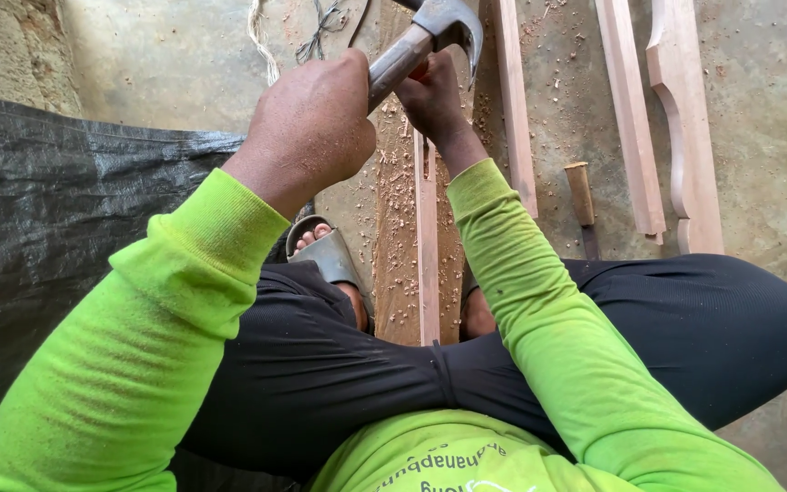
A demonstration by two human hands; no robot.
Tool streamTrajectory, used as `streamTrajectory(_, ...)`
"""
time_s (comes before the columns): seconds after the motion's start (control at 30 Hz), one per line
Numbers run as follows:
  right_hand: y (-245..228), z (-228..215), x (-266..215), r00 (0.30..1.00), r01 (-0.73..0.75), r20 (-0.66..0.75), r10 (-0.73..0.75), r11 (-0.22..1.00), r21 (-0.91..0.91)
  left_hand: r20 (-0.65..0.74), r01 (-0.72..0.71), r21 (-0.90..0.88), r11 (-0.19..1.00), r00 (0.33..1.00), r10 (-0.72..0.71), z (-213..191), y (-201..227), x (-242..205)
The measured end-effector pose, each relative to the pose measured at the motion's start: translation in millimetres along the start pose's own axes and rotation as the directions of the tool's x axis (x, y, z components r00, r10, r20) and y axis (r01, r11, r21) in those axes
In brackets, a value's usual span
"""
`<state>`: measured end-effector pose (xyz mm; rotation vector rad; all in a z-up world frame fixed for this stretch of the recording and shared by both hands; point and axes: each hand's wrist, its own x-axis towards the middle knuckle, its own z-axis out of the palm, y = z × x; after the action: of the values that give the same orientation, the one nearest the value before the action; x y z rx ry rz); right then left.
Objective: The recorder is carving a wooden beam using a hammer and a chisel.
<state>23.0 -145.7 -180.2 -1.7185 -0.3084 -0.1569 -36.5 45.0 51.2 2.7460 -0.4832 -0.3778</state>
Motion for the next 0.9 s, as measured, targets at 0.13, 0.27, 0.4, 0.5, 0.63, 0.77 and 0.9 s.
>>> streamTrajectory(0.13,1,-2,1,1.0,0.003,0.027,-0.003,1.0,-0.017,-0.001,0.01,0.012,1.0,1.0,-0.01,2,-2,-2)
streamTrajectory(0.27,3,2,6,0.999,0.04,0.002,-0.04,0.982,-0.187,0.049,0.039,0.021,0.999,0.998,-0.04,3,-3,-3)
streamTrajectory(0.4,5,12,12,0.985,0.161,0.094,-0.141,0.954,-0.252,-0.014,0.026,0.018,1.0,1.0,-0.026,10,-12,0)
streamTrajectory(0.5,-10,10,18,0.986,0.146,0.111,-0.125,0.967,-0.21,-0.145,-0.032,-0.011,0.999,0.989,0.03,17,-23,1)
streamTrajectory(0.63,-6,3,18,0.993,0.092,0.094,-0.07,0.963,-0.255,-0.124,0.002,-0.036,0.999,0.992,-0.006,17,-23,1)
streamTrajectory(0.77,-1,0,16,0.997,0.06,0.061,-0.047,0.971,-0.231,-0.089,0.001,-0.025,1.0,0.996,-0.003,27,-24,10)
streamTrajectory(0.9,-3,0,17,0.996,0.09,0.026,-0.087,0.989,-0.115,-0.152,0.003,-0.103,0.995,0.988,-0.018,33,-22,17)
